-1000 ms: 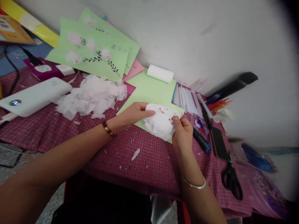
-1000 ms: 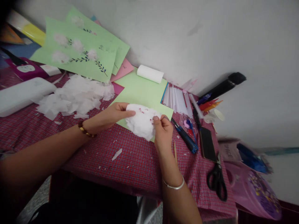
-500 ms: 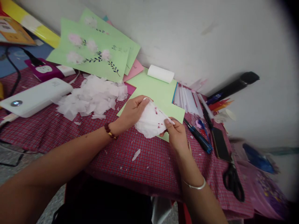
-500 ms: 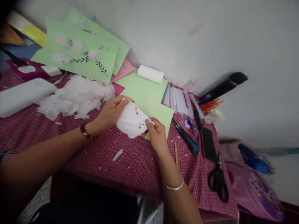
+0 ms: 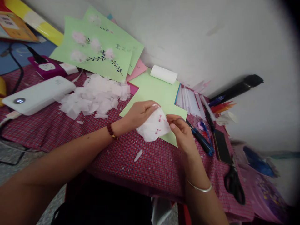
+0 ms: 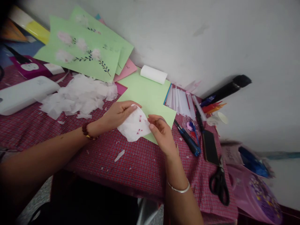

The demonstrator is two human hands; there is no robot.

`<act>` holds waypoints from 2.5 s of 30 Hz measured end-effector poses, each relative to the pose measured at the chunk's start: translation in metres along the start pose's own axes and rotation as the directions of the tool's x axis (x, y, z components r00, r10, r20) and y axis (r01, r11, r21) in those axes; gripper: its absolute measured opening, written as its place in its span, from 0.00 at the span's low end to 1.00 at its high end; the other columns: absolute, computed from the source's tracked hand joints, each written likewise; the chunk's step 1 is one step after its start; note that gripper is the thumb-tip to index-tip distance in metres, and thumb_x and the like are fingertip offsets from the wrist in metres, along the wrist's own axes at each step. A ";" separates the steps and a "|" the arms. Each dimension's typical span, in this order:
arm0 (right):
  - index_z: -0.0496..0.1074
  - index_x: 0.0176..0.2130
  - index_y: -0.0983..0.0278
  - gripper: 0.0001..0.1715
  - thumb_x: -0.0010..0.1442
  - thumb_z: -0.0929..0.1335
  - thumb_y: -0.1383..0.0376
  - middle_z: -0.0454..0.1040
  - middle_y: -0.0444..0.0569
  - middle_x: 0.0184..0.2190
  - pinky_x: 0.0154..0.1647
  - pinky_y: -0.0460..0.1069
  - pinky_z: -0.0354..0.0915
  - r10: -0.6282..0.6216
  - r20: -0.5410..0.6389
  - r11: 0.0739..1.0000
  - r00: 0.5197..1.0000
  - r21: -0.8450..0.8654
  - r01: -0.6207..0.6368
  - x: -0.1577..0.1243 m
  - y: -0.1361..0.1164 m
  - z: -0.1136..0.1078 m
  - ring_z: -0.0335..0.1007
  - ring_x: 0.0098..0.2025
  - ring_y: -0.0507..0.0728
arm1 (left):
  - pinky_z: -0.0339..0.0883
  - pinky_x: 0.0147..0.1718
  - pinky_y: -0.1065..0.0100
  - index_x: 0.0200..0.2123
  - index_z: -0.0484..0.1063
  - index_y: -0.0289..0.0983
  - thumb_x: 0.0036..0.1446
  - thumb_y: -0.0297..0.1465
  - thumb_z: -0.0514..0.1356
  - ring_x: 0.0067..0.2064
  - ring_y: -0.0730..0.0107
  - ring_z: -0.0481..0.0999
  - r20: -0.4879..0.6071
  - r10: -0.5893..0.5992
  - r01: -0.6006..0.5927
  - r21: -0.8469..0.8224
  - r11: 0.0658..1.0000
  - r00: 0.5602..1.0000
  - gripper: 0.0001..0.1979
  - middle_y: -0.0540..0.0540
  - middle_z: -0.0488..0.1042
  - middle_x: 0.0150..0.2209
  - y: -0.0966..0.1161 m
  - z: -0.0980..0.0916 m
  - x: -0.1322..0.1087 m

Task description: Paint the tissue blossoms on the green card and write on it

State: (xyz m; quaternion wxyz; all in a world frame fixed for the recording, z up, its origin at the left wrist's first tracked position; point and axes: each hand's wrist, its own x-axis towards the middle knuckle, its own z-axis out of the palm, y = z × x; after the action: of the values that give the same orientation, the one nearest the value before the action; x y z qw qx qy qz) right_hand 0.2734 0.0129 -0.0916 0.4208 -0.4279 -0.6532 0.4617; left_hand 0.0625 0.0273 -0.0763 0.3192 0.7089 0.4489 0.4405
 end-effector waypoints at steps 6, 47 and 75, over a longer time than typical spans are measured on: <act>0.69 0.24 0.63 0.17 0.57 0.70 0.55 0.63 0.41 0.22 0.25 0.45 0.56 0.033 -0.059 0.994 0.998 -0.098 -0.039 -0.005 -0.011 0.013 0.58 0.24 0.49 | 0.61 0.30 0.71 0.43 0.73 0.34 0.61 0.36 0.53 0.31 0.72 0.71 0.224 0.002 -0.001 -0.007 1.000 0.975 0.14 0.47 0.76 0.31 0.009 0.011 -0.006; 0.66 0.28 0.61 0.12 0.52 0.72 0.59 0.63 0.39 0.21 0.23 0.46 0.61 0.112 -0.039 0.989 0.993 0.098 -0.108 0.003 0.003 0.007 0.60 0.21 0.48 | 0.52 0.23 0.73 0.31 0.66 0.35 0.55 0.32 0.56 0.24 0.76 0.60 0.177 -0.071 0.096 -0.137 0.986 0.982 0.05 0.53 0.64 0.23 -0.001 0.000 0.004; 0.64 0.27 0.60 0.15 0.49 0.74 0.61 0.62 0.38 0.20 0.24 0.46 0.60 0.264 -0.082 0.905 0.961 0.367 -0.217 0.005 0.005 0.009 0.58 0.21 0.47 | 0.57 0.26 0.73 0.27 0.69 0.34 0.54 0.32 0.60 0.28 0.76 0.63 -0.099 -0.095 0.079 -0.151 0.985 0.991 0.07 0.52 0.67 0.24 -0.004 0.004 0.003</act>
State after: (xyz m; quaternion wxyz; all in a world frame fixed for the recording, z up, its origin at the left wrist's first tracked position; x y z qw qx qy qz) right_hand 0.2641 0.0162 -0.0977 0.4723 -0.4517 -0.4726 0.5912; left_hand 0.0656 0.0307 -0.0803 0.3653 0.6388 0.4621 0.4949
